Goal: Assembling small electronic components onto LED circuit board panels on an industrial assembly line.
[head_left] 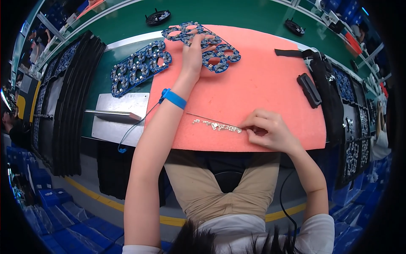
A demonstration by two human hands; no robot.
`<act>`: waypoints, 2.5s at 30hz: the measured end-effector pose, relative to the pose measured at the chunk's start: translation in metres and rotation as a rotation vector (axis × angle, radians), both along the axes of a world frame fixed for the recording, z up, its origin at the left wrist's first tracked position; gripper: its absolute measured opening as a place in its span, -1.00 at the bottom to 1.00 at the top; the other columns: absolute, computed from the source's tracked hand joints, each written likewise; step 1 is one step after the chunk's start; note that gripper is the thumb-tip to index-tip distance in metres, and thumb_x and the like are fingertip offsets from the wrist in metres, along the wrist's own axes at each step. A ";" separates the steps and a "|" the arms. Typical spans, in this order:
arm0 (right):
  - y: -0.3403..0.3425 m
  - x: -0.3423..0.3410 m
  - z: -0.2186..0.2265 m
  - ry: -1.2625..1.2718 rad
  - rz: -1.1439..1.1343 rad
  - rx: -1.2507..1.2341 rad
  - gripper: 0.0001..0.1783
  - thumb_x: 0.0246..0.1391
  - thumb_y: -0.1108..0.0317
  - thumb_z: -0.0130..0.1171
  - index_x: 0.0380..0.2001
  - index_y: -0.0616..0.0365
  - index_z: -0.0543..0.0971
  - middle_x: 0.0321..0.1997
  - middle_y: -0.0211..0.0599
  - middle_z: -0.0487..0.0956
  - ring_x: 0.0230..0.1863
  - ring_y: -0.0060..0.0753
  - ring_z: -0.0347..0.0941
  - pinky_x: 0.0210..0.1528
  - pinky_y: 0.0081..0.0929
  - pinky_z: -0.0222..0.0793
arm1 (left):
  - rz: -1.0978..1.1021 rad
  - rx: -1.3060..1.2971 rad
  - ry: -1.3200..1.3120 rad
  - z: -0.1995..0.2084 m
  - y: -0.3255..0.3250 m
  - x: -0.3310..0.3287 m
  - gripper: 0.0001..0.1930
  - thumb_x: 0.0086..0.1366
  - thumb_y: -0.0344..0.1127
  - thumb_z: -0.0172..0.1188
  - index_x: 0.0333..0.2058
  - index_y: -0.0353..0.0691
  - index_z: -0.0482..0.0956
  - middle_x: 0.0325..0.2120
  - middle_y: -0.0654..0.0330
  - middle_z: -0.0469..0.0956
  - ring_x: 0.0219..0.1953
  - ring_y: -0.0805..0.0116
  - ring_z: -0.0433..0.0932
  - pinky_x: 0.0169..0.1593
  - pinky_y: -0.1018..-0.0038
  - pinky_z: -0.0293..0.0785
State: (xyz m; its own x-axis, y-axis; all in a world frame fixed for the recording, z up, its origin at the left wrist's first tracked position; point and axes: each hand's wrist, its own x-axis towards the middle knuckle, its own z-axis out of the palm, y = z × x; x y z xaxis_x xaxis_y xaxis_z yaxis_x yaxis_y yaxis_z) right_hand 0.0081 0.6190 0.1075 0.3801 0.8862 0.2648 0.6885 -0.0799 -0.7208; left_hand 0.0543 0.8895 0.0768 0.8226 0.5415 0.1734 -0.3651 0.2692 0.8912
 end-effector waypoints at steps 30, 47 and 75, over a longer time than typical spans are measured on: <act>0.000 -0.012 -0.002 -0.052 0.116 0.026 -0.76 -0.30 0.60 0.17 -0.41 0.20 0.58 -0.46 -0.29 0.48 -0.47 -0.37 0.44 -0.46 -0.52 0.36 | 0.003 -0.078 -0.017 0.006 -0.005 -0.003 -0.76 0.18 -0.27 -0.02 -0.22 -0.26 0.36 -0.35 0.14 0.50 -0.28 0.34 0.55 -0.24 0.46 0.54; 0.000 -0.017 -0.002 -0.073 0.168 0.027 -0.77 -0.28 0.56 0.17 -0.41 0.17 0.55 -0.47 -0.28 0.47 -0.45 -0.26 0.42 -0.40 -0.40 0.38 | -0.052 0.006 0.006 0.003 -0.001 -0.001 -0.49 0.23 -0.22 -0.05 0.12 -0.27 0.14 -0.21 0.06 0.53 -0.23 0.22 0.53 -0.33 0.39 0.60; -0.004 -0.024 -0.004 -0.124 0.193 0.049 -0.74 -0.33 0.60 0.17 -0.42 0.20 0.55 -0.47 -0.30 0.46 -0.43 -0.30 0.43 -0.36 -0.42 0.38 | -0.027 -0.052 -0.028 0.008 -0.006 -0.003 -0.82 0.18 -0.30 -0.03 -0.30 -0.27 0.37 -0.33 0.13 0.49 -0.30 0.35 0.55 -0.26 0.46 0.55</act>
State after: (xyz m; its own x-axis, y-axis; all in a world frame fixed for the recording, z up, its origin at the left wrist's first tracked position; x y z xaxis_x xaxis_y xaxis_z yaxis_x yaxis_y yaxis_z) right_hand -0.0161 0.6151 0.1036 0.1663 0.9243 0.3436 0.7710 0.0954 -0.6296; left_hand 0.0509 0.8833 0.0851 0.8325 0.5278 0.1684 -0.3814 0.3254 0.8653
